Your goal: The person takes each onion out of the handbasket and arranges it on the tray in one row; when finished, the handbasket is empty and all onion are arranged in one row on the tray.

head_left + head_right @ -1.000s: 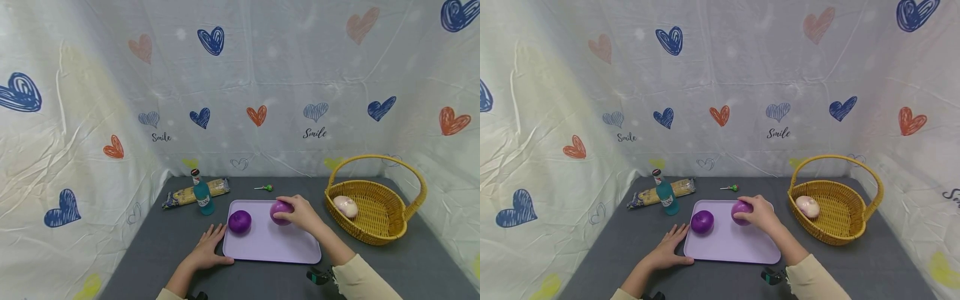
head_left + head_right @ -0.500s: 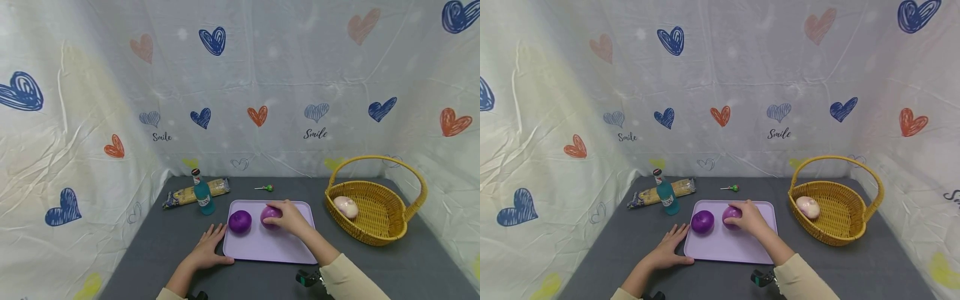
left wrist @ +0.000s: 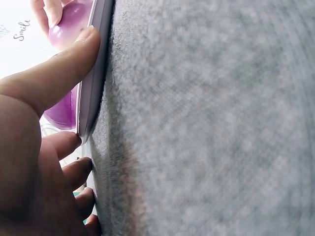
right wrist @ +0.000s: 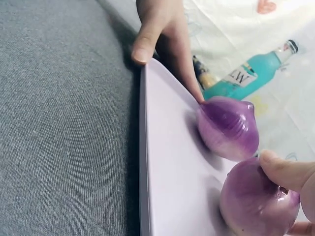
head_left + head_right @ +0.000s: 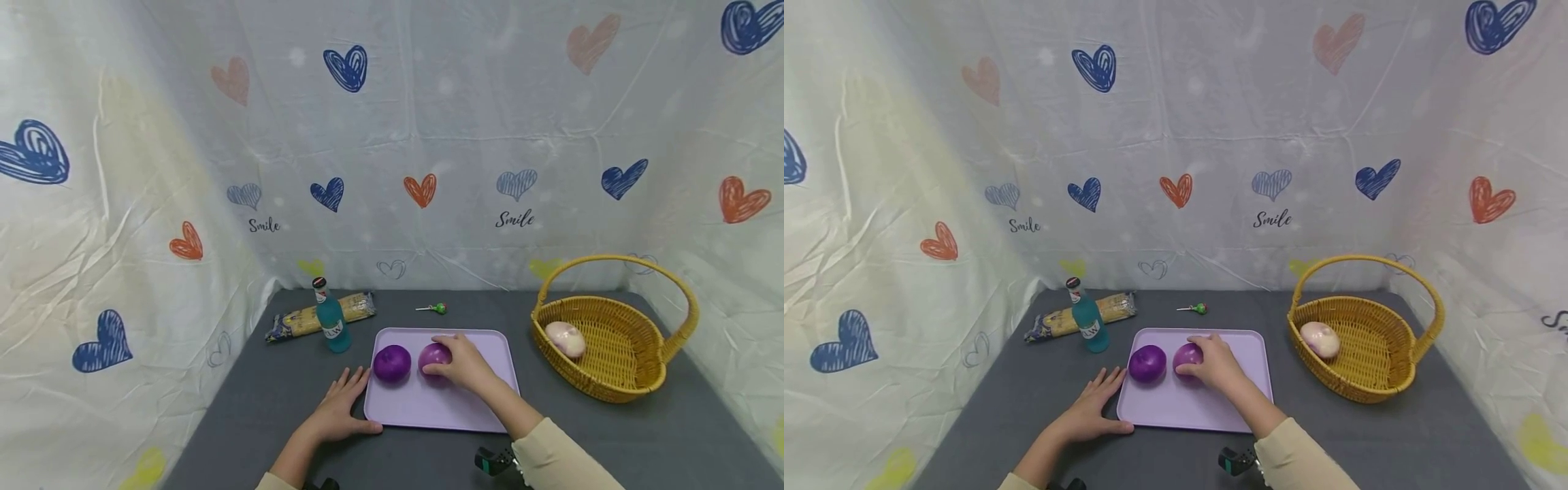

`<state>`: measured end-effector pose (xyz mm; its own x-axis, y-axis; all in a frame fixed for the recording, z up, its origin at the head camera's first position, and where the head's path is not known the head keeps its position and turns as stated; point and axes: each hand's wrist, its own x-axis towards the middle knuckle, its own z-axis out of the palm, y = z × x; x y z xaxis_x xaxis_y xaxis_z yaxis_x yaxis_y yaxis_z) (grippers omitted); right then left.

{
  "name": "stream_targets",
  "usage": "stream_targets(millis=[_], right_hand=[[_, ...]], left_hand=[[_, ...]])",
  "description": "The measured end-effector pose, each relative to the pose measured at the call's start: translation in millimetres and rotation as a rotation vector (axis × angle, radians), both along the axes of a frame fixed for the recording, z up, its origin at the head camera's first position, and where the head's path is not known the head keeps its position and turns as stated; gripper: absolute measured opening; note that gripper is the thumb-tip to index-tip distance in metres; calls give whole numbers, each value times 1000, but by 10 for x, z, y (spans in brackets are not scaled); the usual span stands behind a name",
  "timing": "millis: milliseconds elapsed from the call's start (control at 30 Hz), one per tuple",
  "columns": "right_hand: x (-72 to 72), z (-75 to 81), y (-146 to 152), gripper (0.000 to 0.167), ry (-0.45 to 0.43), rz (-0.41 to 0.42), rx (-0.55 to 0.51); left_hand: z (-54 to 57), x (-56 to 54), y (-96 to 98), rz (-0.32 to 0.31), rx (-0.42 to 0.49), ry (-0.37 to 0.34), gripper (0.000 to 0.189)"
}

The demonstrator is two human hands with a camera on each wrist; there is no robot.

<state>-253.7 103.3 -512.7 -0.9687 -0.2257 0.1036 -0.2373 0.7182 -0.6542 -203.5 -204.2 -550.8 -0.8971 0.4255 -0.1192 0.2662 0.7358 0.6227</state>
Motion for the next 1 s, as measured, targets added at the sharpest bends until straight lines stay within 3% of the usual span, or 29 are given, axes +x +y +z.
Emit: stream_targets(millis=[567, 1000], right_hand=[[45, 87, 24, 72, -4, 0, 47], [123, 445, 234, 58, 54, 33, 1]], left_hand=[[35, -5, 31, 28, -70, -32, 113], [39, -6, 26, 25, -49, -28, 113]])
